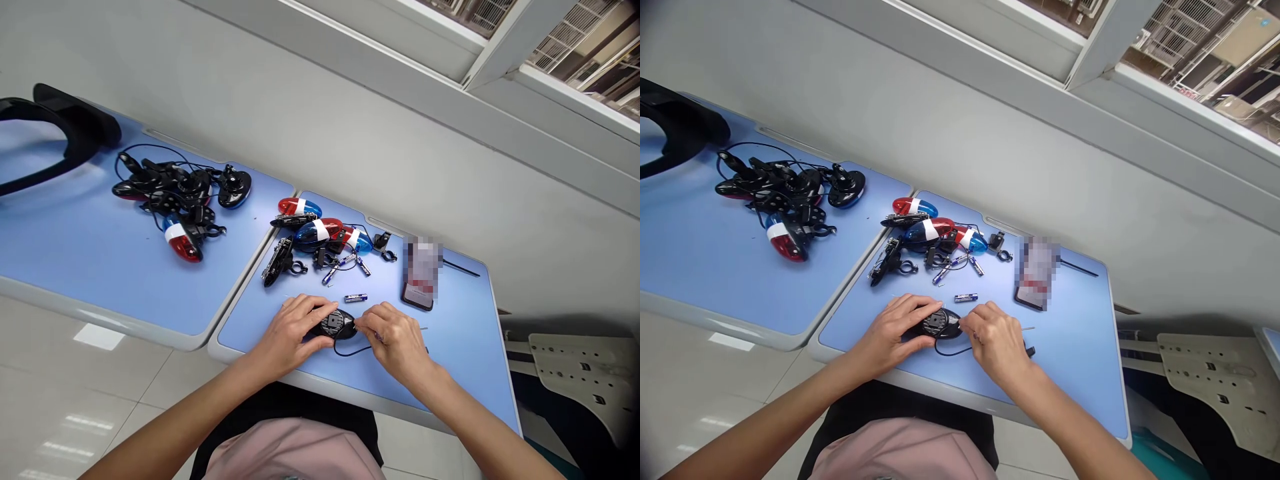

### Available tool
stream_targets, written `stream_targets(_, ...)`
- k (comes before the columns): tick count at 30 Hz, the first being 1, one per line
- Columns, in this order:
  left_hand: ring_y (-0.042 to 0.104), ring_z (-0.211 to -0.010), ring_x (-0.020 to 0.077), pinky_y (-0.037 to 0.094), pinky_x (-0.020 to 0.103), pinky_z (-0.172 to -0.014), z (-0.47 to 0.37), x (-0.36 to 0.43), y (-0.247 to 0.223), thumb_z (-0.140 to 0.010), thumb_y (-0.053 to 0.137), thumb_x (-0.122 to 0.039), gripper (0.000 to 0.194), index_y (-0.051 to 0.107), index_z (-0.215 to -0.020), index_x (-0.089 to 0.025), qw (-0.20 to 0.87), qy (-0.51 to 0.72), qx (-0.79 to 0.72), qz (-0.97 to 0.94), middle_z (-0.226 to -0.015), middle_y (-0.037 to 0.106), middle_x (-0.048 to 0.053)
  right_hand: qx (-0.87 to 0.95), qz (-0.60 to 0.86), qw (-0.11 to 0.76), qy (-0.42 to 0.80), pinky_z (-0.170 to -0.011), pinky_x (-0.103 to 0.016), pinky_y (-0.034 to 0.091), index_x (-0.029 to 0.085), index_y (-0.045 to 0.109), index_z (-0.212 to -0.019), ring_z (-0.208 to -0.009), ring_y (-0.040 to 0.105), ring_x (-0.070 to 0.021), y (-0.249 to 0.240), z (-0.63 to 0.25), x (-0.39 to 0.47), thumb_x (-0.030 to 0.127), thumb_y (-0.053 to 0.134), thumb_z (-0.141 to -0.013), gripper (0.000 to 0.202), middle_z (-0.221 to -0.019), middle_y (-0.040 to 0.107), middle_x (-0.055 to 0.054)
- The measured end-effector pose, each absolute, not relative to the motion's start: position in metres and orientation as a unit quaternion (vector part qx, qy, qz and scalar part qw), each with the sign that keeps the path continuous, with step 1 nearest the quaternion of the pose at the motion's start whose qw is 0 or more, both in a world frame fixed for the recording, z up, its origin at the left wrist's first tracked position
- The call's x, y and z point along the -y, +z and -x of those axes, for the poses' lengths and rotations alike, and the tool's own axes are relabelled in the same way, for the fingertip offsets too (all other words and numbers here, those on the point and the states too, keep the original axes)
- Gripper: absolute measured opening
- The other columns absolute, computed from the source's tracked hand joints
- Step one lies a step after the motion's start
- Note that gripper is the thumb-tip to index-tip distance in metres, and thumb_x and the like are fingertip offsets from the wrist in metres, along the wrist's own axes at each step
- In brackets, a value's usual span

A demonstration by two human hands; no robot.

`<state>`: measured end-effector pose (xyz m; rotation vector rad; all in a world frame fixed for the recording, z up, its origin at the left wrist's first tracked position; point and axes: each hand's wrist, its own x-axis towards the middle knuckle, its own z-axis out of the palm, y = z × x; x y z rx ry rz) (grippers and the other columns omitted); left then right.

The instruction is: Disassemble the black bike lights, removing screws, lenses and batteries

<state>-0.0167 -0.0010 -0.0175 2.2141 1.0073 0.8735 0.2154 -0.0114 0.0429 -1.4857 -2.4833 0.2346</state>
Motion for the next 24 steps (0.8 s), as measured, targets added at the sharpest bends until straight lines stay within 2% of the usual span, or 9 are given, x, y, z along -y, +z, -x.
stream_targets(3, 0.058, -0.107, 0.0262, 0.046, 0.041, -0.090, 0.016, 0.001, -0.016, -0.091, 0.067, -0.031, 0.051, 0.052, -0.140, -0.025, 0.268, 0.323, -0.377, -0.826, -0.124, 0.063, 0.010, 0.874, 0.469, 0.124, 0.029, -0.048, -0.027, 0.018, 0.020, 0.069, -0.084, -0.070, 0.054, -0.0147, 0.043, -0.213, 0.014, 0.004, 0.053, -0.090, 0.024, -0.076, 0.070, 0.000)
stream_targets(7, 0.058, -0.107, 0.0259, 0.045, 0.041, -0.090, 0.016, 0.001, -0.017, -0.092, 0.067, -0.032, 0.052, 0.050, -0.140, -0.024, 0.261, 0.325, -0.376, -0.828, -0.124, 0.063, 0.010, 0.876, 0.458, 0.153, -0.011, -0.048, -0.027, 0.018, 0.018, 0.066, -0.079, -0.067, 0.051, -0.0142, 0.042, -0.212, 0.022, 0.008, 0.051, -0.094, 0.023, -0.073, 0.069, -0.001)
stream_targets(10, 0.058, -0.107, 0.0259, 0.044, 0.040, -0.089, 0.016, 0.001, -0.017, -0.092, 0.067, -0.031, 0.052, 0.050, -0.140, -0.023, 0.257, 0.328, -0.372, -0.829, -0.123, 0.063, 0.010, 0.859, 0.490, 0.151, -0.003, -0.048, -0.028, 0.017, 0.017, 0.063, -0.074, -0.067, 0.051, -0.0136, 0.041, -0.210, 0.025, 0.013, 0.053, -0.096, 0.025, -0.070, 0.067, -0.001)
stream_targets(20, 0.058, -0.105, 0.0255, 0.045, 0.039, -0.086, 0.016, 0.002, -0.017, -0.093, 0.065, -0.032, 0.051, 0.050, -0.141, -0.025, 0.243, 0.335, -0.373, -0.830, -0.121, 0.064, 0.010, 0.818, 0.563, 0.061, 0.097, -0.053, -0.026, 0.020, 0.020, 0.068, -0.079, -0.071, 0.057, -0.0139, 0.050, -0.207, 0.010, 0.014, 0.063, -0.088, 0.012, -0.072, 0.068, 0.001)
stream_targets(24, 0.058, -0.106, 0.0260, 0.045, 0.039, -0.086, 0.015, 0.002, -0.017, -0.093, 0.064, -0.032, 0.051, 0.051, -0.141, -0.026, 0.244, 0.336, -0.372, -0.830, -0.122, 0.064, 0.010, 0.835, 0.542, 0.087, 0.049, -0.050, -0.027, 0.016, 0.020, 0.067, -0.078, -0.071, 0.055, -0.0143, 0.046, -0.210, 0.018, 0.014, 0.059, -0.091, 0.016, -0.070, 0.066, 0.001)
